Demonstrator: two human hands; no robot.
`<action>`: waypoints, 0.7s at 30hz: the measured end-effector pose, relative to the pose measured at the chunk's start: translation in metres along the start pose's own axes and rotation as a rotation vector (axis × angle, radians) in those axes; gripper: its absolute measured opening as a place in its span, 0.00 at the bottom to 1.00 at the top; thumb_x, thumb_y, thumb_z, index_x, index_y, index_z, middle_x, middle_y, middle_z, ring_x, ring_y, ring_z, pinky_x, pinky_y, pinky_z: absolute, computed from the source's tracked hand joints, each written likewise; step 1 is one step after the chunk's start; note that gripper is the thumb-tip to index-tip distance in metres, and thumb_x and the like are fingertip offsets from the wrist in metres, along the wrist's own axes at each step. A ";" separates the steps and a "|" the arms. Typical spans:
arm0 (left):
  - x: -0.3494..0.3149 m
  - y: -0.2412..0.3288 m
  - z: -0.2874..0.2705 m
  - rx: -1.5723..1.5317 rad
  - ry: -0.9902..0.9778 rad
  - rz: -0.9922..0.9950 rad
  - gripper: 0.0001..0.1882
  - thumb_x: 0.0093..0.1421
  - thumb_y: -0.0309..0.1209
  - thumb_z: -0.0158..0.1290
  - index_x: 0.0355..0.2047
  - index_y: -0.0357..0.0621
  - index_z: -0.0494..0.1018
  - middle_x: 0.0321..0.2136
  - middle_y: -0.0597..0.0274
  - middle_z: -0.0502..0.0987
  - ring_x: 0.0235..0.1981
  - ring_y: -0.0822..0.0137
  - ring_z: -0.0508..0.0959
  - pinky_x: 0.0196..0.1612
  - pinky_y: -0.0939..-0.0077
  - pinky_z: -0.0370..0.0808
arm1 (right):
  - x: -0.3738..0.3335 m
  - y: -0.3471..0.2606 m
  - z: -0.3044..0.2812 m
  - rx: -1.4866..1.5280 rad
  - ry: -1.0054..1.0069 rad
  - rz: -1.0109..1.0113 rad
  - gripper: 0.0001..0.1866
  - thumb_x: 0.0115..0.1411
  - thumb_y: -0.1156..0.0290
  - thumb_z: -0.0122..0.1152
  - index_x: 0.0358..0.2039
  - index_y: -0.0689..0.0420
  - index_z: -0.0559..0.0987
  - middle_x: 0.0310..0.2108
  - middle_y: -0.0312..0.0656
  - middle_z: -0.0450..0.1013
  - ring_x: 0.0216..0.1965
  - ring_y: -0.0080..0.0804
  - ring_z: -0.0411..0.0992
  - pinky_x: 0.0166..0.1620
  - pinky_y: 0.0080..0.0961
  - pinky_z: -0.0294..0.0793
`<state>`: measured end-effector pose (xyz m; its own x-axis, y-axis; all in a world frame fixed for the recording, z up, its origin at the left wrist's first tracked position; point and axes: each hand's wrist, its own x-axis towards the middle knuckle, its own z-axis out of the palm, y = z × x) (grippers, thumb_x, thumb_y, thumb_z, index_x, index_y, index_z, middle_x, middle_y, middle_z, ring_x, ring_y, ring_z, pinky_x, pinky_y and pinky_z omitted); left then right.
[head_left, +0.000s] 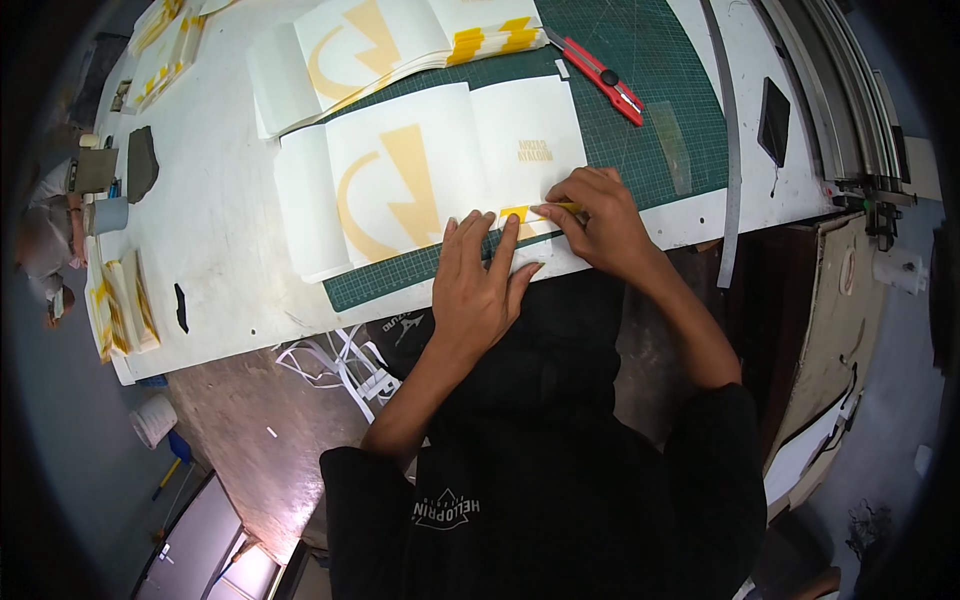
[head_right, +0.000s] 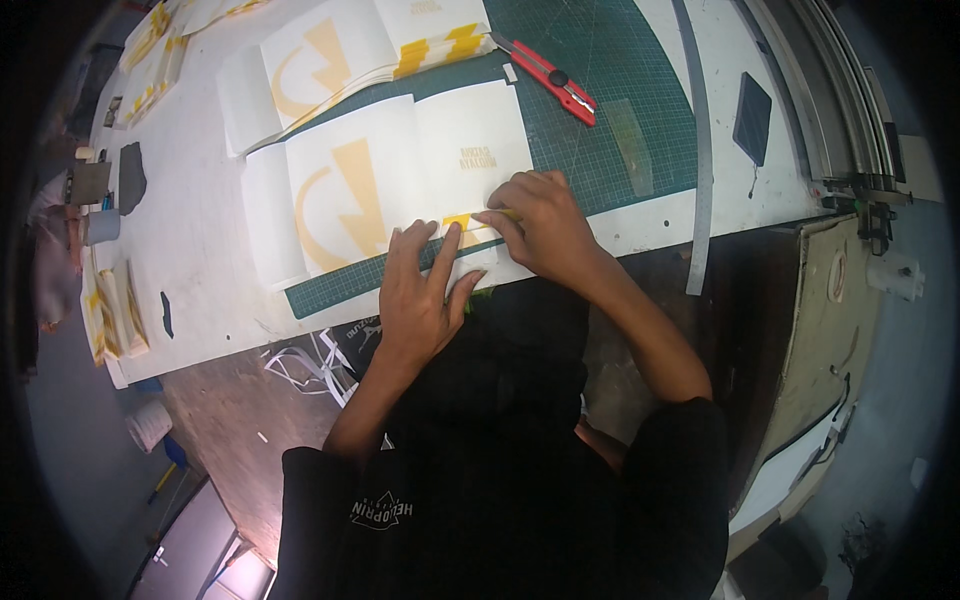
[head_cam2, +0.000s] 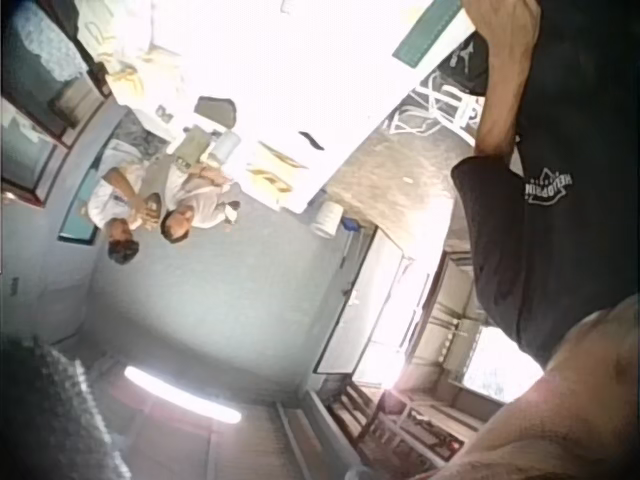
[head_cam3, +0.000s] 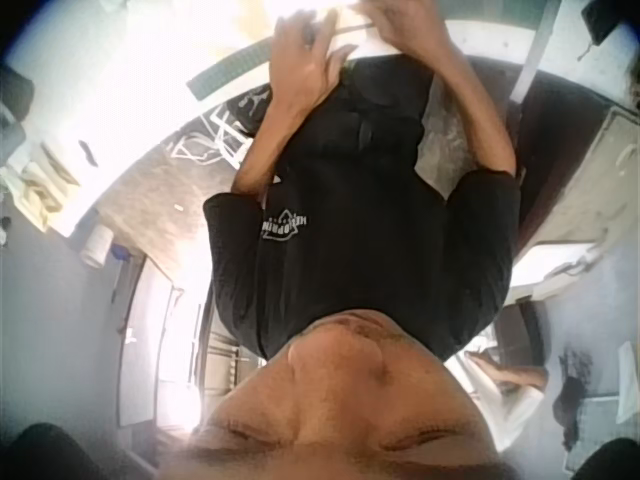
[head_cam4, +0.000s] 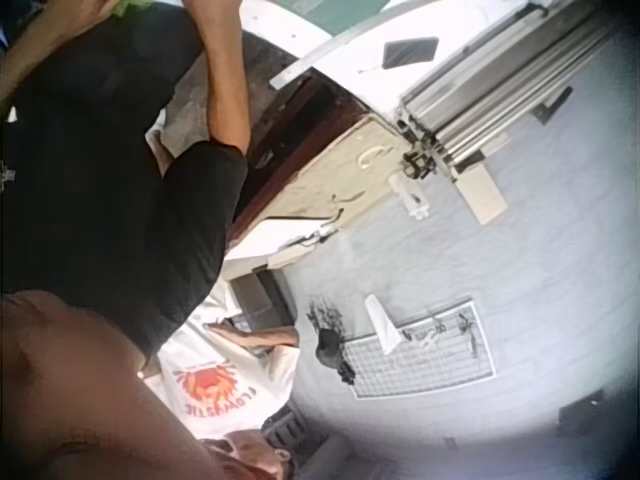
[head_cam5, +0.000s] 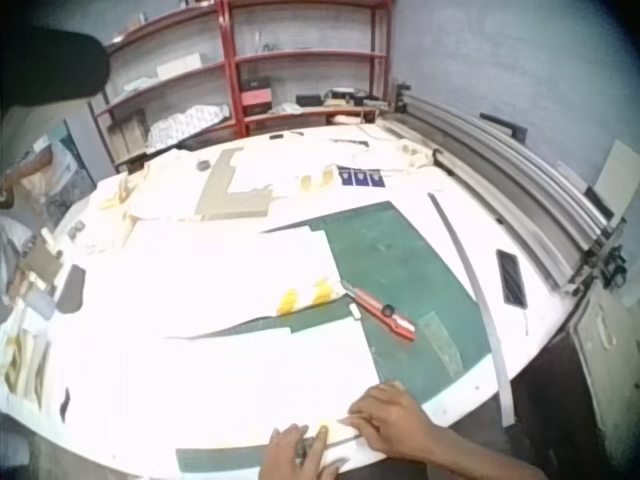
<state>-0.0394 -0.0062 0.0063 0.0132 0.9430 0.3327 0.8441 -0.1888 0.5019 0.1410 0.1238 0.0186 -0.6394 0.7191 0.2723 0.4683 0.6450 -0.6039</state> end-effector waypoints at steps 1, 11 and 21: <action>0.000 -0.001 0.001 0.005 0.006 0.006 0.31 0.59 0.37 0.68 0.61 0.40 0.76 0.55 0.43 0.72 0.57 0.42 0.74 0.65 0.41 0.70 | 0.000 0.000 0.001 -0.003 0.007 0.002 0.08 0.59 0.71 0.74 0.31 0.60 0.83 0.28 0.41 0.78 0.33 0.39 0.76 0.45 0.36 0.69; 0.001 0.001 0.001 0.035 0.020 0.012 0.27 0.60 0.34 0.66 0.59 0.38 0.76 0.54 0.43 0.72 0.58 0.41 0.74 0.65 0.40 0.69 | -0.016 -0.002 0.012 -0.172 0.191 0.021 0.13 0.55 0.71 0.78 0.38 0.59 0.84 0.38 0.42 0.77 0.40 0.41 0.75 0.48 0.39 0.66; 0.000 0.000 0.007 0.081 0.011 0.026 0.23 0.64 0.33 0.61 0.58 0.38 0.77 0.55 0.42 0.73 0.59 0.41 0.75 0.65 0.39 0.69 | -0.069 -0.061 0.051 -0.459 0.099 0.077 0.31 0.70 0.48 0.55 0.60 0.60 0.78 0.65 0.49 0.71 0.69 0.46 0.65 0.70 0.67 0.44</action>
<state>-0.0356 -0.0041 0.0004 0.0300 0.9348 0.3540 0.8840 -0.1901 0.4271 0.1250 0.0213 -0.0016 -0.5411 0.7764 0.3233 0.7475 0.6201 -0.2381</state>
